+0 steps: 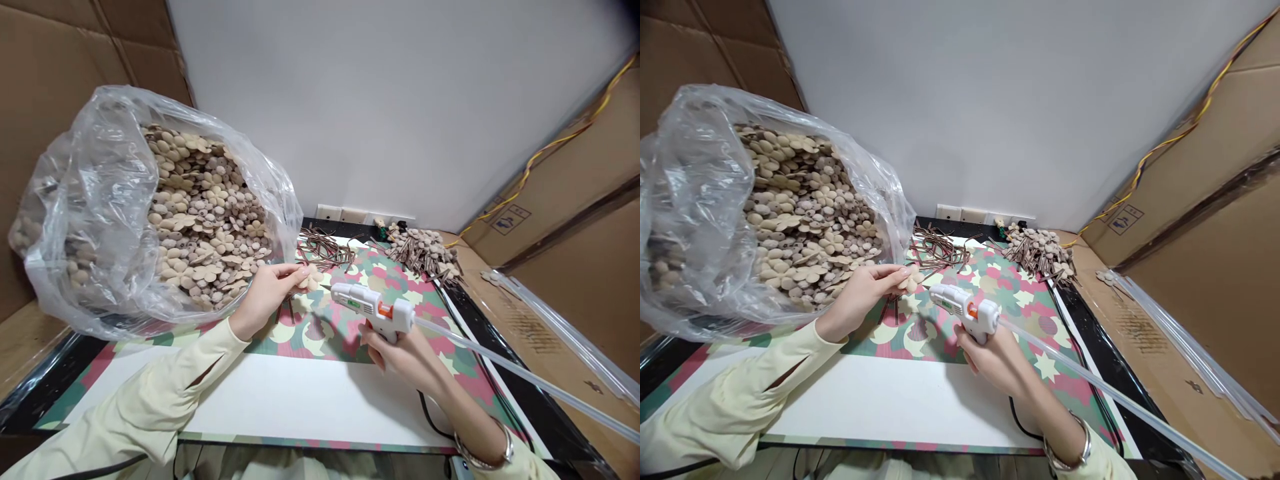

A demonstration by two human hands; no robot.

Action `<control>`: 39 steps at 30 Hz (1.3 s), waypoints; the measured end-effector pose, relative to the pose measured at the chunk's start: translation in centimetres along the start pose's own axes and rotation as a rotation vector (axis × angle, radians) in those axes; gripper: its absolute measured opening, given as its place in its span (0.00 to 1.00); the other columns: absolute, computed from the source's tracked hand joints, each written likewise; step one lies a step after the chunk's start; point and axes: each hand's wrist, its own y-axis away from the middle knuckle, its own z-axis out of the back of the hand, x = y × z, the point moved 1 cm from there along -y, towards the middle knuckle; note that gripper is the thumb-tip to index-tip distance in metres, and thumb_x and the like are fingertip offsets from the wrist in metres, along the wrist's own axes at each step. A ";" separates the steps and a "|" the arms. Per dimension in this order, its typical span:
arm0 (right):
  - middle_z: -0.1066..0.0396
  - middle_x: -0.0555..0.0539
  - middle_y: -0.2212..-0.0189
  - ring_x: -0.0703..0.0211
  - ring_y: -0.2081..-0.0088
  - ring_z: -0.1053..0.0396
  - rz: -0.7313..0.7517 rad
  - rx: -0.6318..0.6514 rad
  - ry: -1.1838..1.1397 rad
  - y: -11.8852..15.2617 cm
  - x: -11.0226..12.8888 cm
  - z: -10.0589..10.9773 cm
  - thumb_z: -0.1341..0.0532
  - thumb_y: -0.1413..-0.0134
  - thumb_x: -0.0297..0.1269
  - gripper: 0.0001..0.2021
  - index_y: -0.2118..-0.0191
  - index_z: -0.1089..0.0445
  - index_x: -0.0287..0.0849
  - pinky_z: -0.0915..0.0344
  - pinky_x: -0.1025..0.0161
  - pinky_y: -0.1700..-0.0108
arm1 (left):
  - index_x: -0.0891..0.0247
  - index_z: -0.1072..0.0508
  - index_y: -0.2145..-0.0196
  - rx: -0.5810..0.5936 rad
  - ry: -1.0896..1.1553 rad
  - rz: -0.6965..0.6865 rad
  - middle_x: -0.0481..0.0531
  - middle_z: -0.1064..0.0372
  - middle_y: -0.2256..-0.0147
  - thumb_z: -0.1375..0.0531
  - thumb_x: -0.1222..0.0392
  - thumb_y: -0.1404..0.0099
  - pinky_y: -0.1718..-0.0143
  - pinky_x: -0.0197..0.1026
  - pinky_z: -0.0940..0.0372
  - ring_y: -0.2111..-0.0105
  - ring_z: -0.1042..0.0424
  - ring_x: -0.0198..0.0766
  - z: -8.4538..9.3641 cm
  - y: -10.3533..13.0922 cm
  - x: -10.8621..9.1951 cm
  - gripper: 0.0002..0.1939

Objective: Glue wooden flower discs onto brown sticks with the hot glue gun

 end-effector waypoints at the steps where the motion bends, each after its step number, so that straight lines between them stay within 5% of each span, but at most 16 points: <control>1: 0.44 0.55 0.90 0.65 0.82 0.41 0.009 -0.003 -0.024 0.1 0.1 0.1 0.49 0.44 0.35 0.15 0.81 0.43 0.42 0.39 0.65 0.67 | 0.68 0.24 0.69 -0.003 -0.006 -0.002 0.54 0.27 0.71 0.42 0.49 0.41 0.69 0.36 0.38 0.72 0.32 0.35 0.0 0.0 -0.1 0.17; 6: 0.45 0.53 0.89 0.63 0.76 0.37 0.079 0.000 -0.084 0.4 0.5 0.4 0.49 0.44 0.32 0.17 0.84 0.45 0.43 0.39 0.66 0.63 | 0.68 0.23 0.67 -0.072 -0.153 -0.016 0.54 0.26 0.71 0.41 0.50 0.42 0.70 0.35 0.37 0.71 0.31 0.37 -0.1 0.1 -0.6 0.17; 11: 0.45 0.55 0.89 0.65 0.81 0.43 0.038 0.024 -0.064 0.1 0.7 0.1 0.49 0.43 0.35 0.13 0.79 0.42 0.43 0.39 0.66 0.67 | 0.67 0.22 0.68 -0.093 -0.269 -0.052 0.52 0.26 0.71 0.42 0.51 0.42 0.71 0.33 0.38 0.71 0.31 0.36 -0.4 0.2 -0.7 0.16; 39: 0.44 0.55 0.89 0.65 0.81 0.42 0.029 0.007 -0.055 0.1 0.7 0.0 0.49 0.46 0.32 0.14 0.82 0.45 0.43 0.41 0.65 0.69 | 0.67 0.22 0.67 -0.087 -0.183 0.005 0.52 0.26 0.72 0.40 0.49 0.44 0.72 0.33 0.37 0.73 0.32 0.35 -0.3 0.2 -0.7 0.17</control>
